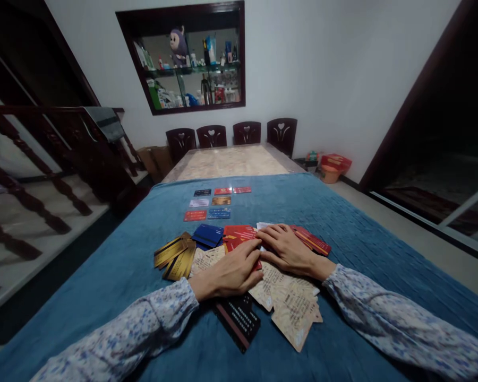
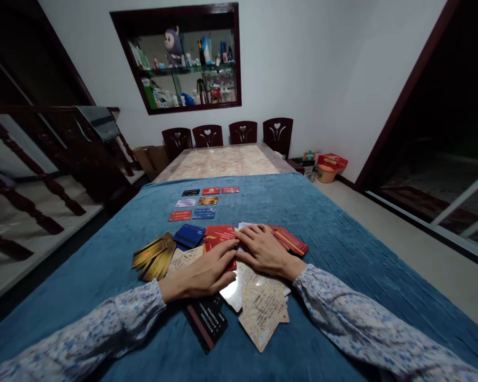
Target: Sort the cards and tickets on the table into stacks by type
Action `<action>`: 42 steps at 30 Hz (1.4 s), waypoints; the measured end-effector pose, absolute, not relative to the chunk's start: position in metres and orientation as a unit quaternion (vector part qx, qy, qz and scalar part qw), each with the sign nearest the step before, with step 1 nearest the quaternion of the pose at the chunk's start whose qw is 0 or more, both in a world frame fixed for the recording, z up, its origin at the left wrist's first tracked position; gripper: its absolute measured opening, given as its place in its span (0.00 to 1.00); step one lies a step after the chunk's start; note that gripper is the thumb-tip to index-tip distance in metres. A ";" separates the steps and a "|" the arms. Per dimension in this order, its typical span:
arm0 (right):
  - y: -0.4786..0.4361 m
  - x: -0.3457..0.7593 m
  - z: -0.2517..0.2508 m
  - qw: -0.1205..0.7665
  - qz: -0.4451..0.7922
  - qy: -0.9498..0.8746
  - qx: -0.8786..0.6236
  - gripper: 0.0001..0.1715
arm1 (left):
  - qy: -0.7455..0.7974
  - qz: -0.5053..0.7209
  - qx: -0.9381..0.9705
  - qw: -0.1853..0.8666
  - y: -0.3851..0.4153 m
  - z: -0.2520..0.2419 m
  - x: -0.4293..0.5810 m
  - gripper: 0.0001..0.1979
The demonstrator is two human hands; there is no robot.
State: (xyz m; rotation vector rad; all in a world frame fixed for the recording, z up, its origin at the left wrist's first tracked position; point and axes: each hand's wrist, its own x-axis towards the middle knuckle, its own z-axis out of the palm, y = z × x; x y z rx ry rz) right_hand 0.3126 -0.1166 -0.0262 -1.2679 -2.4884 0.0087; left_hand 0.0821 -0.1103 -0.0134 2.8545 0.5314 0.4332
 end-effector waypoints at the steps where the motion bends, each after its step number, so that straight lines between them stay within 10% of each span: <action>1: -0.119 0.315 -0.024 0.170 0.002 -0.881 -0.441 0.26 | 0.171 0.144 0.969 0.102 -0.111 -0.013 0.083 0.19; 23: -0.115 0.358 -0.014 0.259 -0.006 -0.899 -0.352 0.07 | 0.065 0.221 0.966 0.116 -0.075 -0.008 0.076 0.16; 42: -0.057 0.299 0.004 0.064 0.006 -0.882 -0.468 0.14 | 0.228 0.067 0.967 0.094 -0.006 -0.015 0.055 0.32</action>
